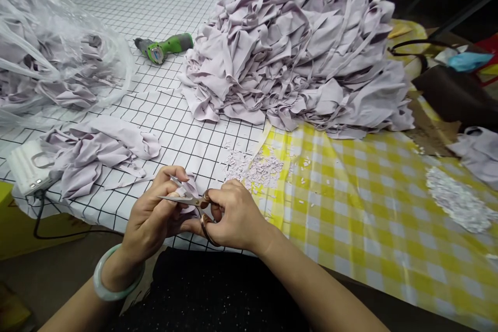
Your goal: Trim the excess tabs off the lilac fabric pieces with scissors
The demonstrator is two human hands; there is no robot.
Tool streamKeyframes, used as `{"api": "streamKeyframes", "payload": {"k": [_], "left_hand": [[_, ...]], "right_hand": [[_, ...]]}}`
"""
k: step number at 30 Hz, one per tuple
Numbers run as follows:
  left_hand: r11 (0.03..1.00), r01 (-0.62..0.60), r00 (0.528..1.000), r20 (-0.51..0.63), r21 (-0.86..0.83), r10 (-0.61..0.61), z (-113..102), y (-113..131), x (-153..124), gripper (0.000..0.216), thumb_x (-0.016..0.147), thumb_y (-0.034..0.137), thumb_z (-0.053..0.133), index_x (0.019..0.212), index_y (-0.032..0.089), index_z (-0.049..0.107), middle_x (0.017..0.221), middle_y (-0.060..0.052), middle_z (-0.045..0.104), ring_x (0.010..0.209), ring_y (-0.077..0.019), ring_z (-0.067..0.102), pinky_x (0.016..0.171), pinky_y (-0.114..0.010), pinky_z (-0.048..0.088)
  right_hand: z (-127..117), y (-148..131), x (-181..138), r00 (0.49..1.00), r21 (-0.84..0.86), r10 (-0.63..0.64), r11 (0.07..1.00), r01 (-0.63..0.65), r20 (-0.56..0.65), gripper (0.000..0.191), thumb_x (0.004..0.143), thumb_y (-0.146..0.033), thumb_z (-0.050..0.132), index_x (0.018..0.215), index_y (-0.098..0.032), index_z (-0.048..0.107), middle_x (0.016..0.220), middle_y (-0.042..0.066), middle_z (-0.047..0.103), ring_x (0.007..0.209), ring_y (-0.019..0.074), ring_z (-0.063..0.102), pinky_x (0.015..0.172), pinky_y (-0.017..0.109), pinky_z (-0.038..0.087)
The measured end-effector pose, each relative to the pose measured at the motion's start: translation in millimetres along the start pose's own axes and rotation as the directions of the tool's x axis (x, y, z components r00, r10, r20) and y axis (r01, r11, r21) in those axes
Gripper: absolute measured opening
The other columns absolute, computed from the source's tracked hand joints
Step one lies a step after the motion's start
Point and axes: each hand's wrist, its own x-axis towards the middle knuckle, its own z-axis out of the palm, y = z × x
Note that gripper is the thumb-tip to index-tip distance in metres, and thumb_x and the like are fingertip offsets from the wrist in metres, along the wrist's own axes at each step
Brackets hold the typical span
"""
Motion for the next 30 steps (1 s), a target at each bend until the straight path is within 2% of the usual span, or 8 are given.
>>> {"api": "streamKeyframes", "payload": {"k": [7,13,15,19,22,25,28,30], "left_hand": [[1.000,-0.008,1.000,0.005,0.015,0.008,3.5,-2.0,0.3,0.029,0.103,0.027,0.043,0.084,0.021,0.064,0.105,-0.009,0.052,0.115,-0.0257,0.051,0.084,-0.038,0.052],[0.998,0.000,1.000,0.021,0.069,-0.002,10.3,-5.2,6.1,0.030,0.102,0.031,0.046,0.081,0.021,0.064,0.105,-0.011,0.055,0.109,-0.0265,0.054,0.075,-0.038,0.055],[0.998,-0.003,0.999,0.049,0.070,0.000,14.7,-6.9,10.9,0.031,0.103,0.031,0.045,0.081,0.022,0.063,0.102,-0.010,0.055,0.109,-0.0269,0.054,0.077,-0.040,0.055],[0.998,-0.034,0.988,0.151,0.045,0.027,27.3,-13.1,25.1,0.028,0.103,0.026,0.044,0.083,0.021,0.061,0.101,-0.009,0.054,0.110,-0.0251,0.052,0.090,-0.041,0.050],[0.997,-0.063,0.969,0.243,0.039,0.052,38.7,-19.1,38.1,0.027,0.103,0.023,0.044,0.083,0.019,0.061,0.104,-0.009,0.053,0.107,-0.0227,0.051,0.092,-0.038,0.047],[0.999,-0.023,0.949,0.315,0.039,0.010,50.6,-25.4,49.8,0.028,0.102,0.022,0.043,0.081,0.017,0.061,0.106,-0.009,0.052,0.103,-0.0213,0.052,0.091,-0.036,0.047],[0.999,0.027,0.945,0.326,0.036,-0.037,59.5,-29.2,55.4,0.028,0.102,0.022,0.044,0.080,0.017,0.060,0.107,-0.010,0.052,0.102,-0.0212,0.053,0.090,-0.036,0.048],[0.999,0.030,0.948,0.316,0.045,-0.043,59.0,-26.7,53.5,0.029,0.102,0.022,0.043,0.079,0.017,0.060,0.108,-0.010,0.053,0.103,-0.0214,0.054,0.089,-0.036,0.049]], "right_hand": [[1.6,2.1,-1.6,0.999,0.001,-0.004,1.000,0.004,-0.040,0.056,0.082,-0.063,0.070,0.057,-0.019,0.048,0.050,-0.005,0.049,0.051,0.0092,0.043,0.066,0.027,0.037],[1.0,7.1,-8.2,0.993,0.005,0.012,1.000,-0.012,-0.116,0.057,0.085,-0.062,0.069,0.054,-0.019,0.046,0.047,-0.006,0.044,0.048,0.0076,0.039,0.062,0.027,0.036],[-1.5,9.8,-13.0,0.990,-0.003,0.049,0.999,-0.050,-0.130,0.058,0.084,-0.062,0.068,0.053,-0.019,0.046,0.047,-0.006,0.044,0.048,0.0080,0.039,0.062,0.027,0.036],[-8.8,17.3,-26.5,0.974,0.003,0.173,0.985,-0.174,-0.149,0.056,0.084,-0.063,0.069,0.055,-0.019,0.052,0.049,-0.005,0.045,0.050,0.0090,0.041,0.061,0.026,0.037],[-13.1,24.7,-39.0,0.937,0.033,0.287,0.958,-0.286,-0.198,0.059,0.082,-0.065,0.069,0.052,-0.019,0.049,0.048,-0.005,0.043,0.049,0.0087,0.037,0.054,0.025,0.033],[-15.6,32.8,-51.1,0.878,0.121,0.434,0.901,-0.418,-0.200,0.062,0.079,-0.067,0.070,0.050,-0.019,0.044,0.050,-0.005,0.038,0.049,0.0083,0.031,0.047,0.024,0.027],[-19.7,39.6,-60.4,0.805,0.231,0.573,0.813,-0.534,-0.153,0.063,0.076,-0.070,0.070,0.051,-0.020,0.040,0.052,-0.005,0.034,0.050,0.0083,0.029,0.045,0.024,0.023],[-24.6,41.6,-64.2,0.777,0.260,0.613,0.781,-0.568,-0.142,0.059,0.076,-0.070,0.070,0.056,-0.020,0.045,0.053,-0.005,0.036,0.050,0.0088,0.032,0.045,0.024,0.025]]}}
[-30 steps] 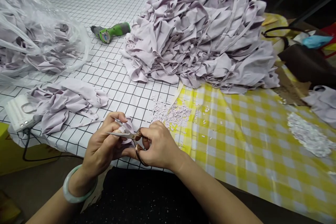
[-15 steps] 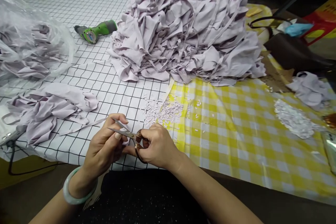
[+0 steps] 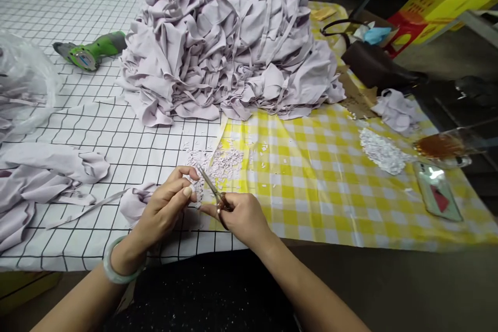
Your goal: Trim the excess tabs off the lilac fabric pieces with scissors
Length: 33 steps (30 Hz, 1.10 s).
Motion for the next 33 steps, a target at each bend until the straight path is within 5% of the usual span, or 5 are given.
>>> {"api": "streamKeyframes", "payload": {"k": [5,11,14,29,33], "left_hand": [[0.986,-0.020,0.935,0.353,0.168,-0.041,-34.3,20.6,-34.1,0.014,0.097,0.021,0.057,0.085,0.019,0.063,0.114,-0.010,0.060,0.101,-0.0204,0.062,0.088,-0.034,0.054],[0.813,0.131,0.969,-0.248,0.567,0.016,-106.0,-0.4,-61.0,0.022,0.090,0.008,0.046,0.097,0.019,0.063,0.106,-0.009,0.061,0.103,-0.0235,0.058,0.092,-0.042,0.050],[0.749,0.083,0.994,-0.111,0.658,-0.013,-116.8,-25.2,-48.3,0.028,0.081,0.008,0.053,0.105,0.017,0.065,0.108,-0.010,0.062,0.106,-0.0255,0.057,0.095,-0.045,0.049],[0.911,0.367,0.923,0.044,0.188,-0.381,-156.3,44.9,-65.3,0.030,0.095,0.039,0.059,0.080,0.017,0.074,0.052,0.004,0.045,0.046,-0.0083,0.034,0.041,-0.020,0.026],[0.972,0.220,0.975,0.011,0.083,-0.222,-147.1,46.0,-74.8,0.027,0.097,0.036,0.058,0.091,0.020,0.078,0.071,-0.003,0.059,0.067,-0.0152,0.055,0.057,-0.025,0.049]], "right_hand": [[-6.8,-7.1,0.2,0.994,-0.047,-0.111,0.993,0.111,0.014,0.046,0.077,-0.062,0.073,0.089,-0.021,0.056,0.066,-0.003,0.051,0.055,0.0124,0.045,0.052,0.026,0.040],[26.6,-23.4,8.6,0.975,-0.050,-0.219,0.974,0.220,0.028,0.036,0.081,-0.052,0.070,0.093,-0.021,0.057,0.073,-0.001,0.051,0.064,0.0156,0.051,0.060,0.030,0.046],[50.1,-36.1,17.2,0.965,-0.012,-0.256,0.966,0.257,0.056,0.031,0.081,-0.047,0.071,0.092,-0.022,0.057,0.080,0.002,0.057,0.073,0.0175,0.054,0.067,0.031,0.048],[118.3,-99.8,88.2,0.942,0.522,-0.196,0.852,0.027,0.272,0.018,0.061,-0.027,0.066,0.075,-0.020,0.057,0.062,-0.006,0.050,0.056,0.0095,0.044,0.054,0.023,0.036],[137.4,-103.6,85.1,0.927,0.615,-0.186,0.786,-0.058,0.326,0.023,0.062,-0.031,0.070,0.078,-0.019,0.058,0.064,-0.006,0.051,0.057,0.0094,0.044,0.054,0.023,0.037]]}}
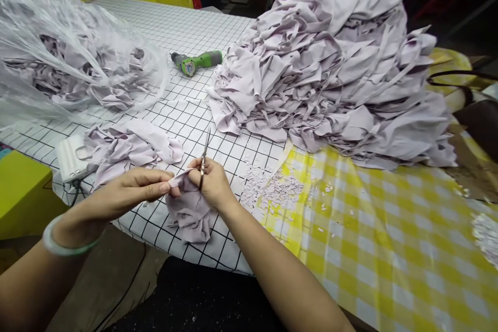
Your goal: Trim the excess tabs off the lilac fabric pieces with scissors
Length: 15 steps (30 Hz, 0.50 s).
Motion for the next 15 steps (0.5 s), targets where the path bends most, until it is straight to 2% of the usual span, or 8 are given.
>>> {"api": "streamKeyframes", "payload": {"k": [2,4,6,9,12,15], "left_hand": [[0.986,-0.155,0.974,-0.157,0.058,0.162,14.9,-4.0,3.7,0.024,0.097,0.034,0.060,0.089,0.021,0.078,0.097,-0.010,0.065,0.098,-0.0222,0.061,0.085,-0.035,0.054],[0.969,-0.244,0.925,-0.292,0.036,0.244,32.9,-9.2,10.8,0.024,0.098,0.032,0.058,0.087,0.020,0.076,0.113,-0.012,0.064,0.113,-0.0248,0.058,0.099,-0.040,0.049],[0.957,-0.277,0.889,-0.400,-0.080,0.224,50.3,-14.4,18.1,0.027,0.100,0.031,0.055,0.083,0.019,0.072,0.108,-0.011,0.062,0.105,-0.0234,0.059,0.094,-0.039,0.050],[0.938,-0.280,0.847,-0.513,-0.204,0.141,69.3,-20.0,23.7,0.029,0.101,0.030,0.052,0.080,0.019,0.068,0.085,-0.007,0.055,0.097,-0.0227,0.057,0.081,-0.035,0.050],[0.942,-0.270,0.840,-0.527,-0.201,0.129,79.7,-21.8,22.6,0.027,0.102,0.027,0.049,0.083,0.021,0.068,0.073,-0.005,0.047,0.103,-0.0240,0.052,0.081,-0.035,0.047],[0.951,-0.276,0.851,-0.496,-0.143,0.173,86.3,-20.8,20.5,0.028,0.103,0.024,0.047,0.084,0.021,0.067,0.087,-0.007,0.051,0.105,-0.0223,0.049,0.087,-0.036,0.045]], "right_hand": [[10.1,10.1,-1.7,0.998,0.049,0.033,0.998,-0.036,0.055,0.029,0.063,-0.036,0.073,0.080,-0.020,0.058,0.068,-0.004,0.055,0.061,0.0112,0.048,0.058,0.024,0.041],[15.5,18.4,-5.8,0.994,0.084,0.053,0.995,-0.061,0.098,0.034,0.064,-0.042,0.075,0.082,-0.020,0.056,0.074,-0.002,0.057,0.067,0.0132,0.052,0.064,0.027,0.046],[11.9,21.0,-12.5,0.990,0.046,0.066,0.996,-0.072,0.127,0.037,0.067,-0.046,0.076,0.082,-0.020,0.055,0.076,-0.002,0.056,0.069,0.0136,0.053,0.066,0.027,0.046],[-10.3,11.4,-28.6,0.995,-0.212,0.040,0.977,-0.020,0.094,0.034,0.069,-0.042,0.076,0.084,-0.020,0.054,0.078,-0.002,0.056,0.071,0.0146,0.054,0.067,0.028,0.045],[-37.3,-7.3,-50.0,0.995,-0.569,-0.096,0.817,0.091,0.022,0.030,0.077,-0.045,0.072,0.088,-0.021,0.058,0.091,0.003,0.060,0.087,0.0203,0.056,0.080,0.036,0.046],[-53.3,-20.9,-69.1,0.985,-0.785,-0.164,0.603,0.143,0.054,0.039,0.077,-0.058,0.073,0.081,-0.020,0.063,0.089,0.006,0.059,0.090,0.0246,0.055,0.085,0.041,0.045]]}}
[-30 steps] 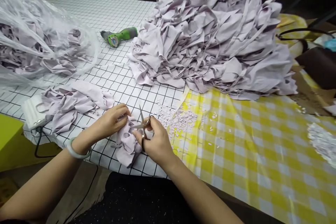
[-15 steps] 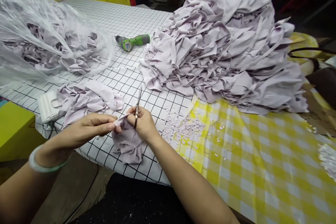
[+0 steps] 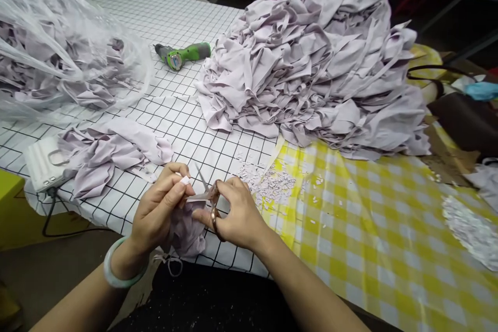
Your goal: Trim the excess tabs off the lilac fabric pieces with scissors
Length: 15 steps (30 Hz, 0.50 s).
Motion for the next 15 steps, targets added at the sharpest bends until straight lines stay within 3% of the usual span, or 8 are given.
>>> {"api": "streamKeyframes", "payload": {"k": [4,15], "left_hand": [[0.998,-0.050,0.997,0.065,0.049,0.047,6.5,0.1,-2.7,0.028,0.104,0.021,0.042,0.088,0.021,0.064,0.101,-0.007,0.051,0.106,-0.0205,0.047,0.089,-0.036,0.044],[0.943,-0.249,0.965,0.136,0.220,0.223,16.4,-7.1,-3.5,0.022,0.101,0.012,0.041,0.088,0.018,0.057,0.099,-0.005,0.048,0.104,-0.0196,0.047,0.085,-0.035,0.043]], "right_hand": [[-7.7,1.5,-11.8,0.996,-0.152,-0.089,0.985,0.085,-0.016,0.050,0.075,-0.068,0.072,0.065,-0.020,0.060,0.069,0.002,0.053,0.076,0.0211,0.052,0.079,0.038,0.042],[-16.3,1.3,-18.1,0.991,-0.176,-0.128,0.977,0.117,-0.050,0.056,0.079,-0.067,0.070,0.056,-0.019,0.053,0.058,-0.001,0.050,0.062,0.0146,0.047,0.071,0.032,0.037]]}}
